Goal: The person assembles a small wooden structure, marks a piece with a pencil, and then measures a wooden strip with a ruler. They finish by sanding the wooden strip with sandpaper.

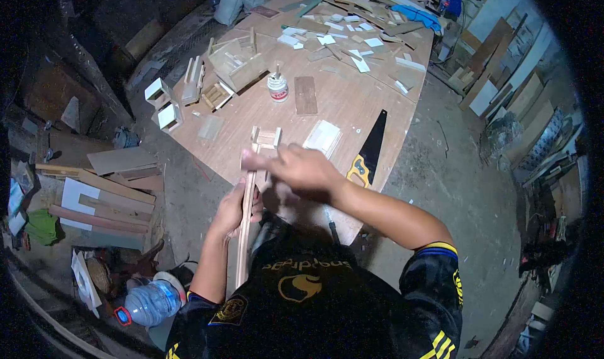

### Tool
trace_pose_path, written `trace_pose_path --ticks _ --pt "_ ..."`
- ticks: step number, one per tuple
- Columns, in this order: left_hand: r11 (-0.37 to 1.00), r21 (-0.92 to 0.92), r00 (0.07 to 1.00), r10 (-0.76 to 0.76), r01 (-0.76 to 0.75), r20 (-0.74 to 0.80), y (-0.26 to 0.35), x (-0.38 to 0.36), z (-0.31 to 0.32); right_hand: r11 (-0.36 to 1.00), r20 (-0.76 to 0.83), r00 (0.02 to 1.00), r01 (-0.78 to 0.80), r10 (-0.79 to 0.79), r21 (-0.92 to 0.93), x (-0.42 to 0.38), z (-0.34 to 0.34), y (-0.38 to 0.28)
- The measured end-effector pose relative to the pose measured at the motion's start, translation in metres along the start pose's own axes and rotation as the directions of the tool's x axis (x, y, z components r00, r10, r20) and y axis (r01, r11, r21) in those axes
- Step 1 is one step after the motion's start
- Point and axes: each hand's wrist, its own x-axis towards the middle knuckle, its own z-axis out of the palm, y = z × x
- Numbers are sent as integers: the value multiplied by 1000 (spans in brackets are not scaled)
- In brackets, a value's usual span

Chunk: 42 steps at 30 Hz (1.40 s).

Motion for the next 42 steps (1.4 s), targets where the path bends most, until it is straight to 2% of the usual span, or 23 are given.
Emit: trace_pose_path --ticks 2,4,6,8,10,11,14,16,18,20,23,24,26,27,28,30,32,34,35,36,38,40,42 --pt "999 45 1000 -11 9 27 1 -2 -5 996 -50 995 -84 83 -25 -2 3 -6" --pt "996 89 999 -15 10 48 2 -3 -9 997 -6 997 74 -74 -2 -12 13 -22" --pt "997 78 993 5 -14 120 2 -7 -10 992 84 992 98 -91 -84 -5 7 -14" --pt "998 43 996 -38 34 86 8 -10 -5 996 -33 997 -68 66 -56 3 -3 -12" --pt "998 52 997 -39 35 69 11 -10 -6 998 -87 995 -49 46 -30 -3 6 -19" --pt "991 134 999 -22 16 45 11 -12 -5 999 -19 1000 5 -6 -39 -6 7 -23" --pt "993 106 995 -61 52 83 13 -19 -3 996 73 996 58 -53 -69 0 -7 -20" --pt "993 104 994 -69 61 79 12 -17 -4 988 -151 977 -151 148 -8 6 -7 -15" --pt "986 164 999 -17 10 43 13 -17 -4 999 174 984 -35 34 0 3 -12 -36" --pt "991 134 998 -24 17 50 12 -20 -4 1000 184 983 2 -3 3 1 -19 -44" --pt "995 96 996 -28 20 79 14 -22 -3 992 -190 974 -130 126 -8 8 -7 -21" --pt "996 92 996 -15 7 93 17 -22 -3 992 -189 974 -125 121 -11 6 -7 -28" --pt "990 140 994 -19 4 109 17 -22 -8 999 90 996 13 -17 49 -4 -2 -50" --pt "987 159 994 -14 -3 106 19 -23 -8 998 144 989 -38 29 58 -11 17 -41" --pt "984 178 994 -11 -8 105 21 -24 -8 997 137 990 -48 40 59 -5 8 -38" --pt "981 192 995 -17 -3 101 19 -29 -6 992 -109 987 -119 116 -28 10 -13 -27" --pt "982 186 999 12 -21 51 24 -27 -3 987 -123 981 -156 152 -26 8 -13 -39" --pt "969 247 998 14 -28 56 23 -27 -8 999 55 998 5 -7 37 -1 -10 -63" --pt "971 237 998 29 -41 53 22 -26 -8 997 134 991 -21 11 77 2 -18 -55" --pt "973 224 998 39 -50 50 21 -26 -9 996 134 991 -35 24 80 6 -17 -48" --pt "975 219 995 12 -33 95 25 -24 -12 980 -159 967 -198 197 11 13 -10 -40" --pt "970 239 995 15 -39 103 29 -23 -15 973 -143 964 -229 226 -6 12 -4 -53" --pt "967 250 994 19 -46 106 31 -23 -20 995 -12 995 -102 102 -11 7 -5 -70"
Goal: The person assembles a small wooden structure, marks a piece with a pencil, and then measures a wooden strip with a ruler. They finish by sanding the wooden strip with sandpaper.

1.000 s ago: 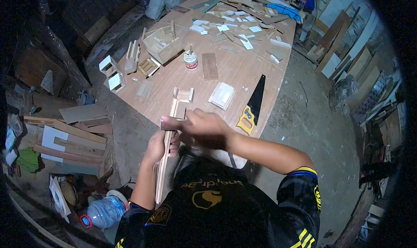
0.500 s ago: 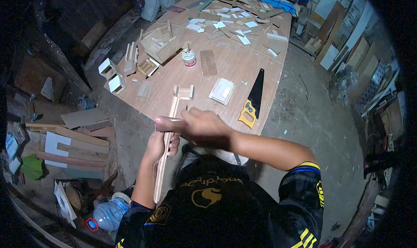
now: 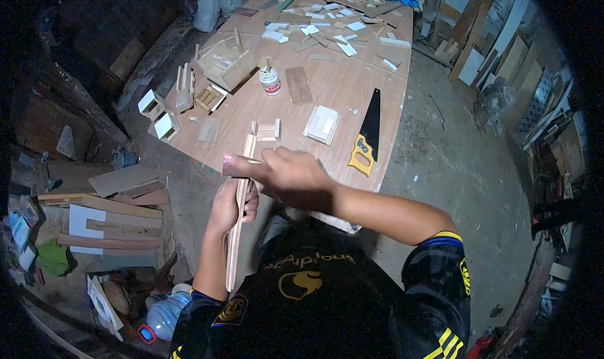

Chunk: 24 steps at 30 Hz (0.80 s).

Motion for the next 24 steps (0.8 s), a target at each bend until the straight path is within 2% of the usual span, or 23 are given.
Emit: trace_pose_path --ticks 2,4,6,7,8,9,10,11,12,13,14,15,16,17,18,19,22,24 --pt "1000 18 1000 11 -11 12 -1 -1 -4 1000 27 1000 11 -11 -24 8 -2 16" --pt "1000 17 1000 10 -10 16 8 0 -7 985 -267 956 -149 122 -83 23 1 39" --pt "998 -27 997 59 -58 42 15 -2 -15 941 -234 913 -315 335 122 34 -9 49" --pt "981 -71 984 179 -178 9 18 2 -23 946 -233 918 -300 321 122 36 -13 46" --pt "980 -72 982 188 -188 -4 25 7 -29 927 -276 893 -300 356 226 37 -17 40" --pt "931 -186 949 299 -313 -101 33 11 -35 898 -312 863 -294 397 328 38 -18 34" --pt "852 -283 896 394 -440 -206 41 15 -40 901 -315 867 -283 387 330 40 -16 31" --pt "802 -111 804 560 -586 -202 45 19 -49 869 -336 846 -258 414 423 42 -12 28" --pt "801 -105 801 563 -589 -204 47 24 -56 827 -352 822 -231 448 513 43 -8 23" --pt "715 -132 722 650 -687 -238 48 31 -61 715 -286 815 -208 504 667 43 -1 19" --pt "616 -159 634 724 -771 -271 48 38 -65 716 -291 811 -210 508 666 43 7 14" --pt "600 -100 599 742 -793 -300 47 40 -67 685 -279 812 -191 513 703 43 17 9" --pt "605 -110 608 740 -789 -288 48 44 -65 652 -267 812 -174 519 738 42 27 4" --pt "565 -66 546 752 -823 -370 47 49 -62 506 -188 826 -131 531 853 43 35 -2" --pt "526 -17 478 757 -850 -447 44 53 -57 590 -238 808 -160 538 791 44 47 -7" --pt "535 -30 491 752 -845 -440 42 56 -52 630 -276 774 -195 570 752 50 55 -16" --pt "576 19 454 663 -817 -595 37 64 -31 682 -363 672 -295 646 669 65 79 -28" --pt "585 -17 474 639 -811 -606 36 65 -24 694 -390 654 -296 648 656 69 86 -30"
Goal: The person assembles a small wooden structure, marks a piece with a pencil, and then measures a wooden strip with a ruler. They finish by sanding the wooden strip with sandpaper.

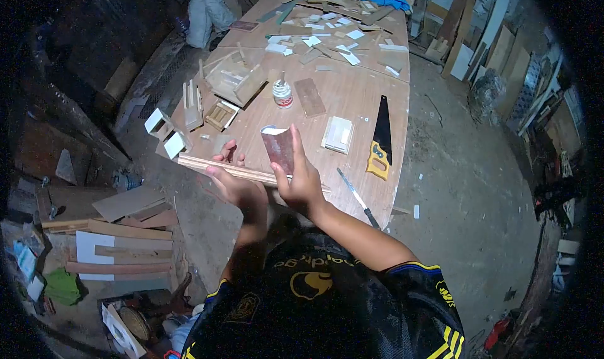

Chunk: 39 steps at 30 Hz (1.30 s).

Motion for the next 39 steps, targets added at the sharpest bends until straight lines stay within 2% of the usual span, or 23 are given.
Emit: trace_pose_path --ticks 3,8,9,10,12,13,14,15,16,18,20,22,24,26,28,30,32,33,34,35,37,38,39 --pt "994 -69 996 -86 87 13 1 -1 1 988 -61 991 109 -116 -109 3 2 6" --pt "971 -221 982 -56 96 182 -9 22 -30 950 28 975 222 -221 -219 30 -26 10" --pt "953 -246 983 -157 177 98 -3 33 -43 927 69 957 291 -283 -237 39 -39 9" --pt "962 -163 975 -222 219 -1 15 42 -47 898 199 938 332 -283 -288 46 -56 9" --pt "982 91 967 -179 164 183 33 72 -69 849 418 883 380 -214 -368 57 -83 13" --pt "979 96 962 -194 178 192 44 76 -67 822 490 860 380 -144 -425 60 -92 12" --pt "895 427 829 -141 -127 542 57 77 -65 824 486 864 367 -130 -432 63 -97 10" --pt "669 547 564 -225 -504 795 67 75 -63 803 568 819 391 -81 -450 66 -101 6" --pt "670 552 569 -229 -496 790 67 66 -59 781 648 761 423 -32 -459 67 -102 3" --pt "384 676 297 -685 -629 665 62 45 -41 770 662 745 465 -74 -436 68 -100 0" --pt "452 805 151 -829 -385 538 43 39 -43 795 640 747 493 -179 -353 67 -97 0" --pt "460 794 74 -846 -398 528 49 33 -35 783 617 769 484 -167 -391 65 -99 6" --pt "572 767 157 -762 -290 628 38 25 -48 731 589 792 496 -160 -469 63 -105 10" --pt "583 764 172 -752 -277 636 29 13 -51 578 498 850 497 -174 -647 66 -114 12" --pt "604 771 135 -797 204 589 24 5 -51 602 317 851 521 -418 -604 67 -121 -1" --pt "630 724 119 -771 282 625 16 1 -49 652 275 875 481 -398 -586 55 -122 -14" --pt "573 683 186 -810 452 557 19 -6 -37 700 273 882 471 -384 -537 38 -116 -28" --pt "571 685 181 -811 452 557 22 -10 -32 672 411 882 450 -231 -588 27 -109 -28" --pt "648 671 260 -761 360 595 25 -14 -26 559 551 823 523 -135 -644 20 -107 -32" --pt "713 651 331 -699 259 634 26 -16 -22 590 577 812 511 -91 -626 13 -102 -31" --pt "710 678 347 -695 191 630 26 -17 -19 619 593 804 488 -44 -615 12 -97 -26" --pt "703 700 371 -688 126 624 25 -18 -18 612 522 848 464 -96 -641 20 -99 -22" --pt "731 682 415 -613 -26 672 20 -17 -19 605 447 882 438 -147 -665 28 -102 -19"
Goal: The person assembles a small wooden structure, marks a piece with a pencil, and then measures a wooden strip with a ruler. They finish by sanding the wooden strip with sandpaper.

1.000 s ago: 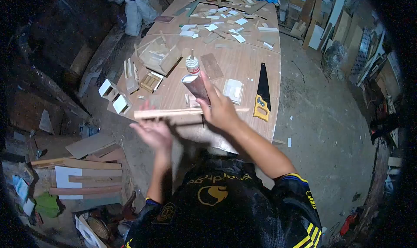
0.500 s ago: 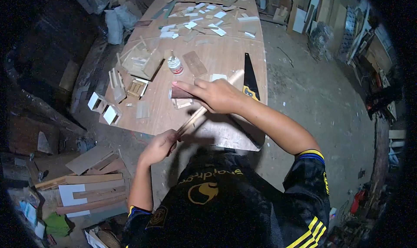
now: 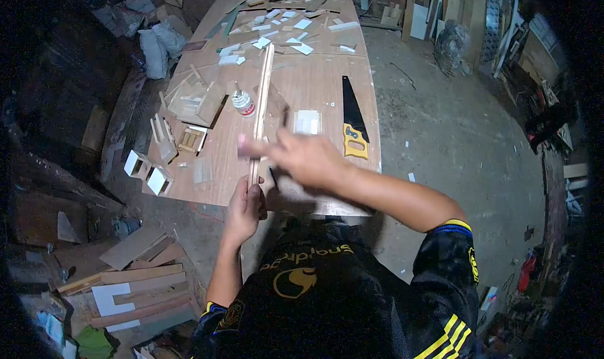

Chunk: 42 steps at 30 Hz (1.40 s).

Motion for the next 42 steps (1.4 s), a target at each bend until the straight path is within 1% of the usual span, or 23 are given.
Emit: trace_pose_path --ticks 1,3,5,7,9,11,13,14,15,17,21,22,23,25,26,29,31,33,35,37,39,40,42 --pt "1000 0 1000 0 0 9 -3 0 1 997 -55 996 -73 75 36 6 -1 7" --pt "1000 -14 1000 -27 27 1 -3 2 2 1000 22 1000 -6 7 -23 5 -1 -2" --pt "999 40 999 6 -8 48 -19 3 -6 963 325 942 -157 80 218 -11 46 -3" --pt "995 95 993 20 -31 112 -22 2 -9 979 420 903 -158 91 127 4 11 1" --pt "998 -63 999 25 -22 48 -3 1 -3 995 -19 996 -87 86 -50 16 -9 17" --pt "997 -71 998 -30 34 47 3 3 -2 998 47 999 -17 19 -57 12 -9 0" --pt "988 52 989 145 -146 30 -10 4 -7 995 186 979 95 -88 -30 4 -2 -18" --pt "991 60 991 116 -120 68 -14 -2 -10 985 301 950 124 -84 -117 2 3 -17" --pt "991 64 991 114 -119 78 -10 -2 -12 987 298 951 115 -76 -115 9 -3 -4" --pt "996 -50 994 74 -70 81 -3 -7 -11 995 -55 996 -75 72 -61 27 -23 30" --pt "999 -22 996 48 -46 78 -1 -11 -10 1000 9 1000 -10 10 2 15 -12 9" --pt "995 -30 993 99 -97 64 -6 -12 -11 985 51 989 134 -140 108 -1 -13 -3" --pt "995 -29 992 101 -99 70 -9 -10 -13 986 48 990 129 -134 105 3 -15 6" --pt "996 -63 991 69 -62 116 -14 -15 -17 996 34 999 21 -18 -87 23 -23 42" --pt "996 -35 983 92 -88 156 -9 -16 -19 989 -183 983 -48 22 -138 34 -40 66" --pt "997 7 982 77 -79 175 -10 -19 -14 994 -254 966 -65 41 -87 33 -32 72" --pt "996 -41 982 81 -75 172 -14 -17 -15 998 89 995 39 -34 -52 10 -31 16" --pt "993 -115 982 54 -33 183 -18 -20 -19 989 41 989 145 -145 0 13 -34 29" --pt "999 -44 979 10 -1 201 -13 -21 -20 983 -147 988 -73 49 -169 25 -36 76" --pt "1000 24 977 -6 1 211 -11 -20 -18 878 -197 952 -294 233 -379 32 -47 129" --pt "981 94 962 143 -168 231 -18 -23 -18 902 -275 925 -336 261 -272 13 -33 214" --pt "994 -106 985 29 -11 169 -9 -26 -15 893 -347 871 -420 347 -160 4 -42 212" --pt "968 -241 991 -36 66 125 -18 -20 -20 889 -393 826 -455 405 -41 -2 -54 203"
